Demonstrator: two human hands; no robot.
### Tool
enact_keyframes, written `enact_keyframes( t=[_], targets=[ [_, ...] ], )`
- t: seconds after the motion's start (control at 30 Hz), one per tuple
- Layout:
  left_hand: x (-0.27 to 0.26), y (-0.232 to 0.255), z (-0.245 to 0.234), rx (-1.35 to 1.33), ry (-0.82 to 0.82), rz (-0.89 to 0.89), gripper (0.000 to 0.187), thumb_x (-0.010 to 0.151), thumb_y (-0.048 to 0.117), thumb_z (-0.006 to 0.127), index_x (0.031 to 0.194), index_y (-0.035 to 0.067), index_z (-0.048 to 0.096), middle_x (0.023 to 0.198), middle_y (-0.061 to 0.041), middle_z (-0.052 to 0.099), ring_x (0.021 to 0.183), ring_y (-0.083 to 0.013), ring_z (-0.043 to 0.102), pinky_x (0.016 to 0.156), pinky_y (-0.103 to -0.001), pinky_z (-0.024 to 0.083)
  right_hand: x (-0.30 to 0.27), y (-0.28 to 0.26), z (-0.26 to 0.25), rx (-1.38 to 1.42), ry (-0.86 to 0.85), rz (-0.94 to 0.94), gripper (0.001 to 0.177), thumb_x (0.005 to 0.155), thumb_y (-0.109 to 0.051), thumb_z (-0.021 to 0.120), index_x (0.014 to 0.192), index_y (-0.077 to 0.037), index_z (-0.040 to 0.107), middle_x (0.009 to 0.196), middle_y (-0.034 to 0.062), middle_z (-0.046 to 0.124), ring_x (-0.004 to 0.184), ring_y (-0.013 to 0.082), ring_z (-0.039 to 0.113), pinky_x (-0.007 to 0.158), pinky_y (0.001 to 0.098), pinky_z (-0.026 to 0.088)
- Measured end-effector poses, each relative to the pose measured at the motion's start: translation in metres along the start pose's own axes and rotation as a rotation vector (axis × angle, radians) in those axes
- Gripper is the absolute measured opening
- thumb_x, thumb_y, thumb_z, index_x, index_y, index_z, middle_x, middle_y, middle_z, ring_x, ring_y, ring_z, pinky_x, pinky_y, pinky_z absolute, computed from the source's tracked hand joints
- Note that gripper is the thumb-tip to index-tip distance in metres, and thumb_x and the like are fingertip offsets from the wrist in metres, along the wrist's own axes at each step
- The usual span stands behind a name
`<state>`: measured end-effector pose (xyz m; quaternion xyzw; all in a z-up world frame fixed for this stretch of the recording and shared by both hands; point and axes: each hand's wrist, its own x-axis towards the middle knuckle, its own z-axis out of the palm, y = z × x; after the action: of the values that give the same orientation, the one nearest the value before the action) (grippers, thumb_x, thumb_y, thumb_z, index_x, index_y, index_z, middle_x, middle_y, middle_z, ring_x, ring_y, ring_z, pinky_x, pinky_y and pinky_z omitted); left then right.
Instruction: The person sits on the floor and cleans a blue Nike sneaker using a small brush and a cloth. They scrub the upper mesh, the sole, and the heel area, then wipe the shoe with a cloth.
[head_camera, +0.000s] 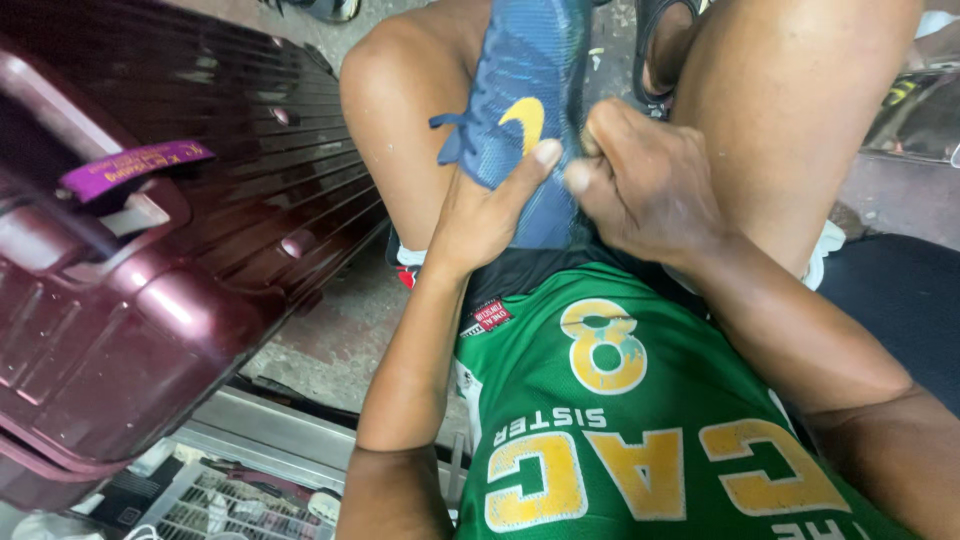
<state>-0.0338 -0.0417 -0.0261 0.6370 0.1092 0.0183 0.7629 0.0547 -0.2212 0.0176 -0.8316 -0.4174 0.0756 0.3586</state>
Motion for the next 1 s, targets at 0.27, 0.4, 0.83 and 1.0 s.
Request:
enact_keyframes(
  t=[0.27,0.4,0.83,1.0],
  targets=[
    [0.0,-0.002,-0.014,-0.247,-0.075,-0.078,0.051,0.109,0.02,0.064,0.152,-0.002,0.047,0.143,-0.006,0.057,0.133,-0.0155,0.053,0.117,-0.033,0.043,-0.008,0.018,0.008,0.835,-0.122,0.366,0.018,0.105,-0.016,0.067,0.098,-0.005,0.054,0.086,-0.0002,0.052,0.073,0.0079,0.057,0.065,0.024,0.048],
    [0.005,0.001,-0.016,-0.144,-0.096,-0.103,0.053,0.108,0.025,0.063,0.151,-0.003,0.048,0.142,-0.006,0.059,0.131,-0.0149,0.054,0.115,-0.032,0.045,-0.013,0.028,0.016,1.025,-0.119,0.391,0.021,0.101,-0.014,0.073,0.098,-0.004,0.055,0.093,0.0014,0.052,0.076,0.0075,0.057,0.068,0.0221,0.049],
    [0.007,0.001,-0.017,0.019,-0.129,-0.093,0.043,0.106,0.028,0.065,0.135,-0.002,0.057,0.124,-0.007,0.067,0.116,-0.0144,0.06,0.103,-0.033,0.052,-0.017,0.036,0.027,0.985,-0.143,0.431,0.028,0.099,-0.018,0.076,0.095,-0.007,0.05,0.086,0.0008,0.054,0.07,0.0068,0.057,0.064,0.0206,0.049],
    [0.005,-0.001,-0.018,0.078,-0.136,-0.131,0.038,0.107,0.029,0.064,0.129,-0.001,0.061,0.116,-0.006,0.068,0.11,-0.0145,0.062,0.099,-0.033,0.054,-0.015,0.032,0.028,0.861,-0.166,0.437,0.029,0.101,-0.016,0.074,0.093,-0.008,0.048,0.073,-0.0007,0.057,0.061,0.0033,0.056,0.055,0.0182,0.043]
  ],
)
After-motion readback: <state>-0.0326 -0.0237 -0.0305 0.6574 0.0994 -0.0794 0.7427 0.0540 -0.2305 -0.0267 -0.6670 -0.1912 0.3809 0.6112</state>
